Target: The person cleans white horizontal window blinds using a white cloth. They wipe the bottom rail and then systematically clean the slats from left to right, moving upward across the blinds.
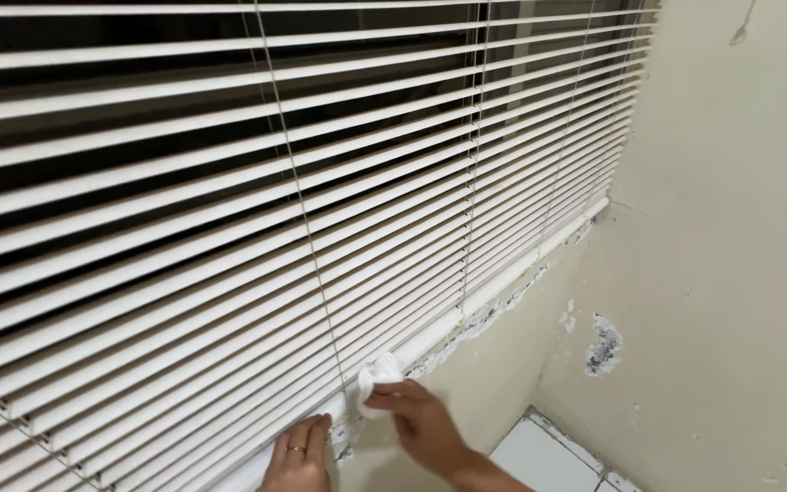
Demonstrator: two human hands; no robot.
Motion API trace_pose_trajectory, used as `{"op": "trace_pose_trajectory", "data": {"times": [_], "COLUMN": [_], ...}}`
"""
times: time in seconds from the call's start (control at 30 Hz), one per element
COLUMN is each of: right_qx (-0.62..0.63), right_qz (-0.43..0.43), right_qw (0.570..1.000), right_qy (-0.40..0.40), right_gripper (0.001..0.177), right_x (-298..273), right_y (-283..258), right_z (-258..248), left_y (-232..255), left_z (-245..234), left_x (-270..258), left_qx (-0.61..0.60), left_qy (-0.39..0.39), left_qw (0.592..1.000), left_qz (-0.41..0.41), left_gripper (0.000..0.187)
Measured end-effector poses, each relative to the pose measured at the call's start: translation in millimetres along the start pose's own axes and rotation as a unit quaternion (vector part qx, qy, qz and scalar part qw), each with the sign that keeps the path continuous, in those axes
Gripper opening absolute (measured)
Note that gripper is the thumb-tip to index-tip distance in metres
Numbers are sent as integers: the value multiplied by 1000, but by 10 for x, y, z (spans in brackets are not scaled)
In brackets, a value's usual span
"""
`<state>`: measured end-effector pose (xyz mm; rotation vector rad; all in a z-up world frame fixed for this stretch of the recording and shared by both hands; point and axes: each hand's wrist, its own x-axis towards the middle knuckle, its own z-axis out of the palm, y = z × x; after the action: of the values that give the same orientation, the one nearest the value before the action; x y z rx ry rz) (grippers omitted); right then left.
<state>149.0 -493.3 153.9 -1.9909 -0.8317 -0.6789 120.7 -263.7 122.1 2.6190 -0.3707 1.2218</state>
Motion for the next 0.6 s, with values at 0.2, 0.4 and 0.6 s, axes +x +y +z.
{"op": "trace_pose_trajectory", "data": {"times": [0.2, 0.4, 0.6], "right_qx": [388, 571, 469], "right_qz": [499, 469, 494], "right_qw": [759, 644, 685], "right_qy": [155, 197, 258], "right_gripper": [37, 53, 48], "right_x": [-108, 69, -1], "right_y": [588, 455, 605], "right_z": [-396, -711, -896], "left_y": [-458, -307, 511], "left_z": [1104, 1768, 1568], "left_x": [-405, -178, 555], "left_qx": [-76, -155, -128], "left_qy": [67, 59, 76], "left_qw": [994, 941, 949], "left_qz": [48, 296, 277], "left_gripper": [21, 30, 36]}}
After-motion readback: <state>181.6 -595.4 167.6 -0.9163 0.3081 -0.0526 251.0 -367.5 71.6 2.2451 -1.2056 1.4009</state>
